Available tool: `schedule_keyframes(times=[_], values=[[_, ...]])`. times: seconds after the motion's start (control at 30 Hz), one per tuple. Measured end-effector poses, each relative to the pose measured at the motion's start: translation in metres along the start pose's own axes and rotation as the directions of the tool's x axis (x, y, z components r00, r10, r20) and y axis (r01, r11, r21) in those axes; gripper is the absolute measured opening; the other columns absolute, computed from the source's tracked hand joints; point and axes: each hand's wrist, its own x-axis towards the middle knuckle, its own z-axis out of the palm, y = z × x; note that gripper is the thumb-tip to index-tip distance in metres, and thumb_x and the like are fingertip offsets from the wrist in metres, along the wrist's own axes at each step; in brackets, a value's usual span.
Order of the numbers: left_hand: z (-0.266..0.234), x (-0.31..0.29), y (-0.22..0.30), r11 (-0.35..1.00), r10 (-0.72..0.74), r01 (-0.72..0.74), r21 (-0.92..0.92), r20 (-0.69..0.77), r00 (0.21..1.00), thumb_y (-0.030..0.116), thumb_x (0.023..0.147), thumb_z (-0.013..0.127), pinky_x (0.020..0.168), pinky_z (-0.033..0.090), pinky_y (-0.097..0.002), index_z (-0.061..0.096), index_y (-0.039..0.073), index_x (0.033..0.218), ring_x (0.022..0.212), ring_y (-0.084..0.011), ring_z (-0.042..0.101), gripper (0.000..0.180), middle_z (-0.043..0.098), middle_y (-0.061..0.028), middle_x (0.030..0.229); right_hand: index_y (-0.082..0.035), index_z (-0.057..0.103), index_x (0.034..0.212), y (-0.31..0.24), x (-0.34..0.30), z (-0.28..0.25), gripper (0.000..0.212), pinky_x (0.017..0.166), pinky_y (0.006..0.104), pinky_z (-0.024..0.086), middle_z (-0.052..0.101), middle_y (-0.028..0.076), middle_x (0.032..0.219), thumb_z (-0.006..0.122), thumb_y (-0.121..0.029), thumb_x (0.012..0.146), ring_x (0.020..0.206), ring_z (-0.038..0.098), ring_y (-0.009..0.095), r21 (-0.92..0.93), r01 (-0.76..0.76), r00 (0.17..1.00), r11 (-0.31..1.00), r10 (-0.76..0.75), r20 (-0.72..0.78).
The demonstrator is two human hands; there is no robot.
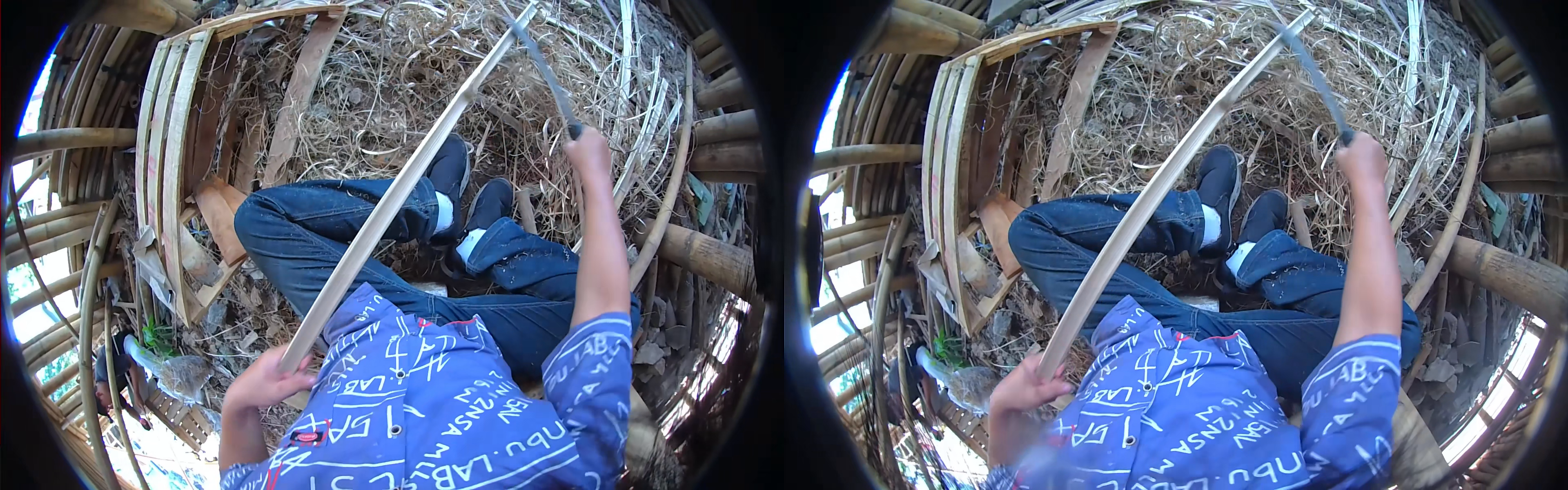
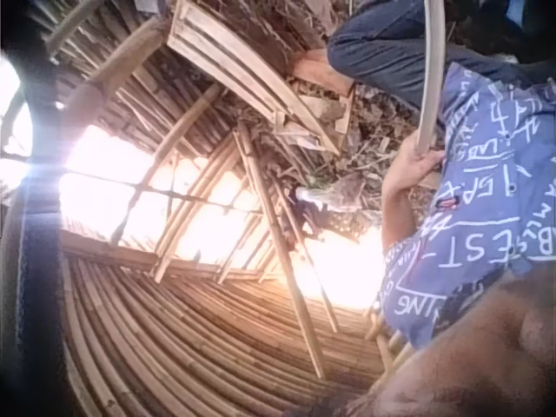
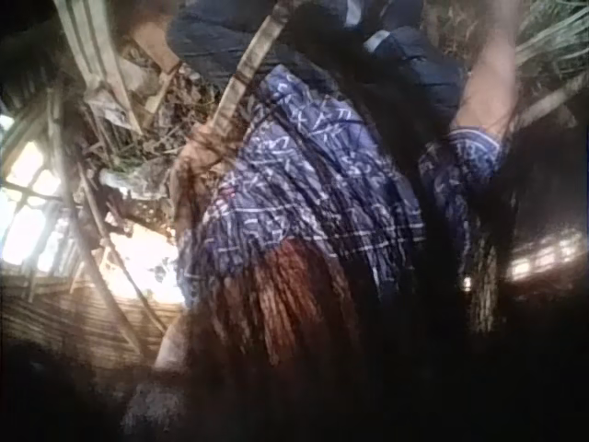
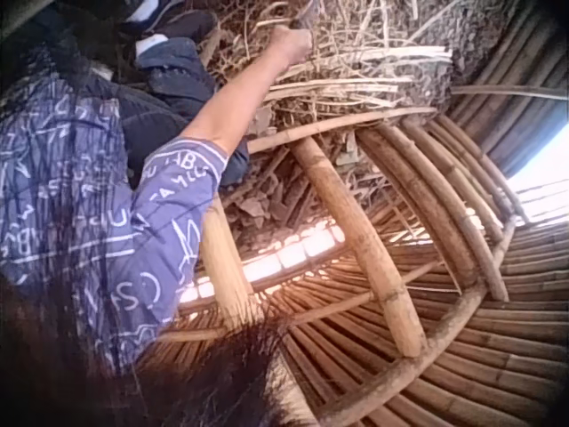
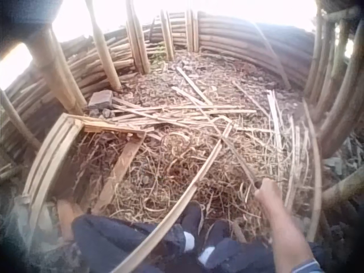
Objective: The person picks up a bamboo strip from the ground and scrapes along its length using a machete.
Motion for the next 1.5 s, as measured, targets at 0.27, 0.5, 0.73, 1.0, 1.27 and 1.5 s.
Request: schedule_keyframes(times=[0.27,0.5,0.73,1.0,1.27,1.5], values=[[0.005,0.02,0.011,0.995,-0.003,0.002,-0.105,-0.008,1.0,0.009,0.082,0.073,0.05,0.034,-0.0199,0.048,0.008,0.087,0.058,-0.0013,0.041,0.025,0.047,0.0056,0.069,-0.001,0.068,0.088,0.051,-0.04,0.009,0.024,0.075,0.0458,0.051,0.066,0.025,0.088,0.06,-0.018,0.074,0.085,0.065,0.039,0.202,0.026,0.996,0.979,-0.008,-0.09],[0.001,0.055,0.028,0.907,-0.053,0.067,-0.415,0.047,0.998,0.02,0.097,0.053,0.039,0.023,-0.0197,0.043,0.012,0.09,0.046,-0.0016,0.029,0.015,0.035,0.0079,0.064,0.001,0.063,0.081,-0.056,-0.108,0.003,0.017,0.058,0.037,0.047,0.062,0.017,0.066,0.062,-0.012,0.071,0.06,0.061,0.026,0.662,0.201,0.97,0.722,-0.241,-0.032],[0.018,0.08,0.034,0.871,-0.098,0.116,-0.477,0.063,0.993,0.028,0.102,0.042,0.039,0.02,-0.019,0.044,0.012,0.093,0.046,-0.0018,0.024,0.018,0.032,0.0076,0.063,0.001,0.06,0.08,-0.128,-0.2,0.011,0.016,0.06,0.0352,0.048,0.063,0.017,0.067,0.063,-0.01,0.07,0.061,0.062,0.022,0.936,0.066,0.9,0.347,-0.426,0.094],[0.042,0.101,0.05,0.988,0.02,-0.046,-0.145,-0.18,0.983,0.018,0.092,0.059,0.053,0.036,-0.0222,0.049,0.004,0.095,0.061,-0.0038,0.04,0.018,0.044,0.0036,0.069,-0.004,0.058,0.078,-0.148,-0.256,0.001,0.022,0.065,0.0482,0.052,0.063,0.02,0.067,0.068,-0.019,0.067,0.067,0.064,0.04,0.741,0.469,0.65,0.48,-0.756,0.078],[0.05,0.112,0.038,0.964,0.239,-0.205,0.17,-0.21,0.948,0.012,0.079,0.071,0.06,0.04,-0.0259,0.05,0.002,0.096,0.068,-0.0077,0.042,0.028,0.046,0.0008,0.077,-0.006,0.056,0.077,-0.145,-0.234,0.011,0.028,0.061,0.0462,0.052,0.063,0.015,0.066,0.072,-0.023,0.06,0.067,0.065,0.035,0.567,0.654,0.578,0.5,-0.815,0.052],[0.048,0.109,0.042,0.966,0.245,-0.217,0.142,-0.23,0.942,0.007,0.078,0.071,0.054,0.035,-0.0233,0.047,0.004,0.088,0.062,-0.0053,0.038,0.026,0.041,0.0037,0.071,-0.007,0.055,0.08,-0.147,-0.216,0.012,0.038,0.059,0.042,0.052,0.065,0.011,0.073,0.077,-0.022,0.053,0.069,0.066,0.031,0.462,0.74,0.539,0.489,-0.842,0.029]])
